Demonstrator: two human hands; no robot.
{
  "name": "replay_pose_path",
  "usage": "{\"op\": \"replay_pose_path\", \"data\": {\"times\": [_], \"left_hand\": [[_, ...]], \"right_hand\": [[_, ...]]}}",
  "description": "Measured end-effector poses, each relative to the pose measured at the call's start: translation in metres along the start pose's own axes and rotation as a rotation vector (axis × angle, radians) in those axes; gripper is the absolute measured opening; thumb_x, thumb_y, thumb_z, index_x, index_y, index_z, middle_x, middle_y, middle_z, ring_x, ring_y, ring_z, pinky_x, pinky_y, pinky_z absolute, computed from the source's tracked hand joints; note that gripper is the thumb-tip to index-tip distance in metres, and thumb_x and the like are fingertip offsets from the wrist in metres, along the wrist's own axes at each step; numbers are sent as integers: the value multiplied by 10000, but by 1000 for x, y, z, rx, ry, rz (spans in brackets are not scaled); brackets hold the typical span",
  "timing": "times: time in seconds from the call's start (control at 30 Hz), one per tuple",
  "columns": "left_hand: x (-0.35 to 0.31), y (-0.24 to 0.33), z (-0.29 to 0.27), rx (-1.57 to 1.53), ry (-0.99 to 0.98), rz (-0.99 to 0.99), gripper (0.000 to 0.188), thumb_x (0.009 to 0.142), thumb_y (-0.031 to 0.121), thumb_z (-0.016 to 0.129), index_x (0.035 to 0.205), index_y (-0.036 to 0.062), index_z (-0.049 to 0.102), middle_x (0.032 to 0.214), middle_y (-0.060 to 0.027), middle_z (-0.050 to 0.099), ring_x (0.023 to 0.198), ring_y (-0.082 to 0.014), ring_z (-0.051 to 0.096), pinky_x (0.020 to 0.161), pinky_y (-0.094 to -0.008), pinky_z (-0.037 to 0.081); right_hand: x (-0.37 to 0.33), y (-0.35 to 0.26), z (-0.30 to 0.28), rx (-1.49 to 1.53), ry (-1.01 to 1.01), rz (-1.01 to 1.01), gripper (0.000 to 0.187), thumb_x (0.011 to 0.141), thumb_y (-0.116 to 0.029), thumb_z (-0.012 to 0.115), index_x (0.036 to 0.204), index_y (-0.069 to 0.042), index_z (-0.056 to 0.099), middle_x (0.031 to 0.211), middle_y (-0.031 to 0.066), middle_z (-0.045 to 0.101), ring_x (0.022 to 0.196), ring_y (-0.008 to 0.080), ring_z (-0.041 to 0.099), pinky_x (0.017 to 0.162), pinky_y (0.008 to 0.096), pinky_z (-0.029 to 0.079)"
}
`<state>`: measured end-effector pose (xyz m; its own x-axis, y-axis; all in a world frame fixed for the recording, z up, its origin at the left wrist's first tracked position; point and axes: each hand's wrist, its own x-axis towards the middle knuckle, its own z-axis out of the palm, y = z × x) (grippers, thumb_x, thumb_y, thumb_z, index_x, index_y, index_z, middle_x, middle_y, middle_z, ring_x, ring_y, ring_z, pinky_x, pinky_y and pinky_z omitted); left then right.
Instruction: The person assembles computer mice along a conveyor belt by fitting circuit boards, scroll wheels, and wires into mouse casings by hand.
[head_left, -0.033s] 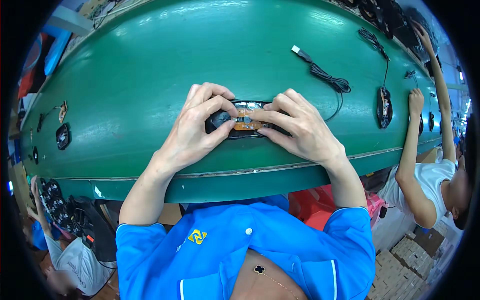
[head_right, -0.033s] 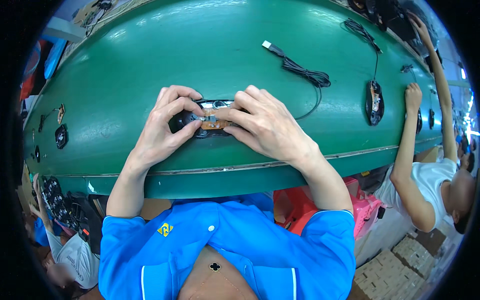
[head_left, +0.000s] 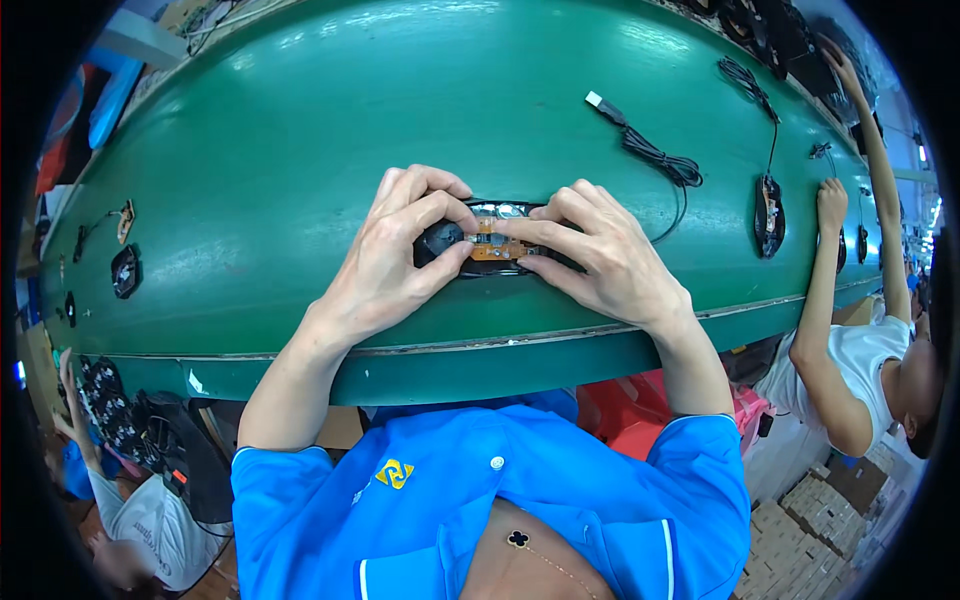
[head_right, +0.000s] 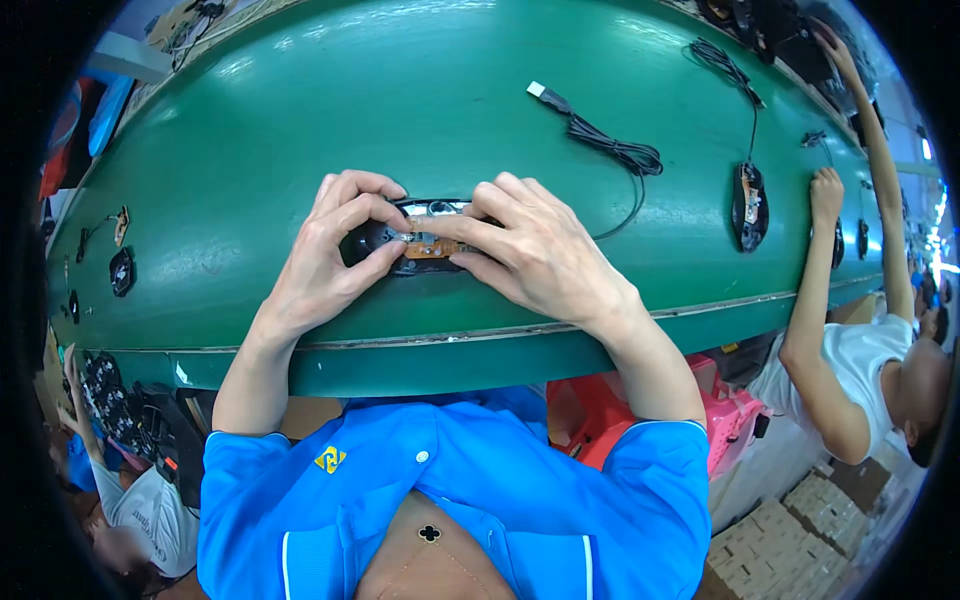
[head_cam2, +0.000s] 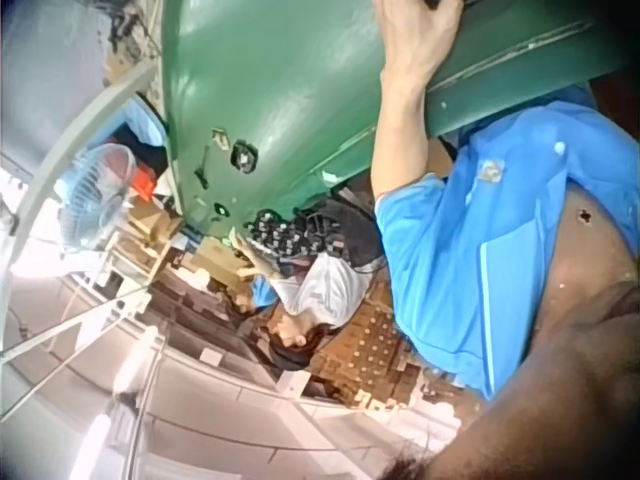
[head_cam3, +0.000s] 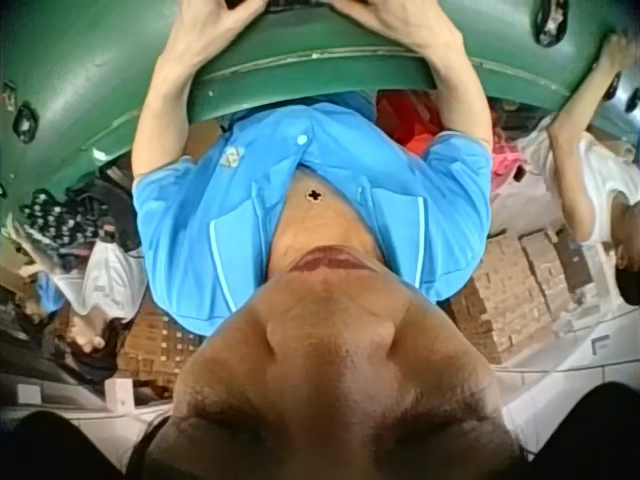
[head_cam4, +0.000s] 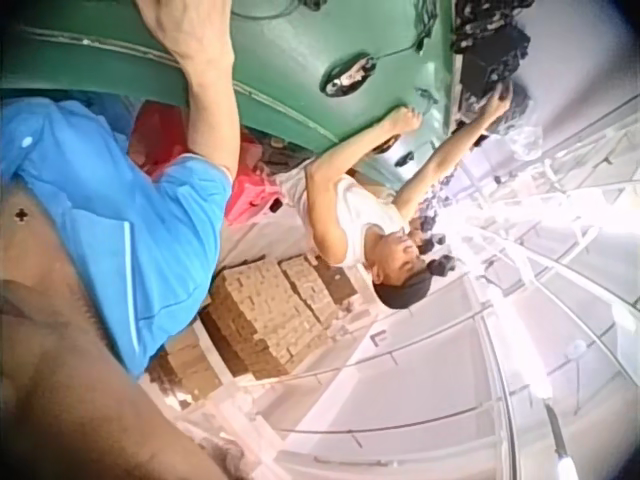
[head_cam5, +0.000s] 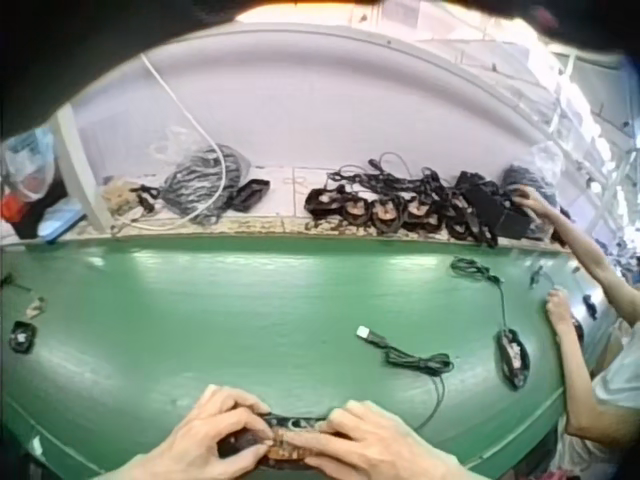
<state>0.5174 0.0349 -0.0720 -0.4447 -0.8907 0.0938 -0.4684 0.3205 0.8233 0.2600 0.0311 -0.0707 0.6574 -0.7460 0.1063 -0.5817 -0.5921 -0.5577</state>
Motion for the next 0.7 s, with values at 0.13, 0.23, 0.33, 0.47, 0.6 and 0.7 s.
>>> {"op": "replay_pose_path", "data": {"times": [0.13,0.23,0.33,0.47,0.6,0.7], "left_hand": [[-3,-1,2,-2,18,15,176,813,16,698,987,31,678,1149,-83,600,1039,-253,507,921,-374,458],[-3,-2,4,-13,24,18,200,812,15,693,1009,32,669,1149,-84,598,1038,-253,505,924,-379,455],[-2,-4,6,-41,27,7,266,806,18,688,1068,38,651,1147,-86,594,1041,-253,501,936,-387,440],[-1,4,17,-27,100,-49,368,795,27,685,1156,50,617,1139,-91,589,1038,-251,499,949,-391,413],[2,8,25,-8,135,-80,473,784,29,689,1244,57,583,1145,-90,589,1060,-242,504,972,-378,406],[5,9,31,6,144,-92,545,776,28,694,1304,59,559,1154,-86,591,1083,-233,509,991,-363,408]], "right_hand": [[0,1,0,-119,23,-88,366,856,-182,768,1217,-242,751,1035,18,603,926,205,511,879,346,440],[1,0,-2,-189,44,-124,366,853,-193,767,1213,-258,755,1038,17,606,936,205,517,897,356,436],[1,-3,-4,-276,84,-149,365,838,-208,772,1198,-268,760,1037,15,609,959,206,527,925,378,425],[-1,-5,3,-298,140,-129,381,816,-223,776,1194,-269,760,1042,4,617,992,208,538,1004,408,405],[0,-8,2,-321,143,-122,392,796,-226,780,1185,-269,761,1046,-7,622,1022,204,547,1076,427,379],[-1,-8,1,-336,129,-120,396,784,-224,783,1177,-269,762,1049,-14,625,1041,199,552,1123,436,359]]}}
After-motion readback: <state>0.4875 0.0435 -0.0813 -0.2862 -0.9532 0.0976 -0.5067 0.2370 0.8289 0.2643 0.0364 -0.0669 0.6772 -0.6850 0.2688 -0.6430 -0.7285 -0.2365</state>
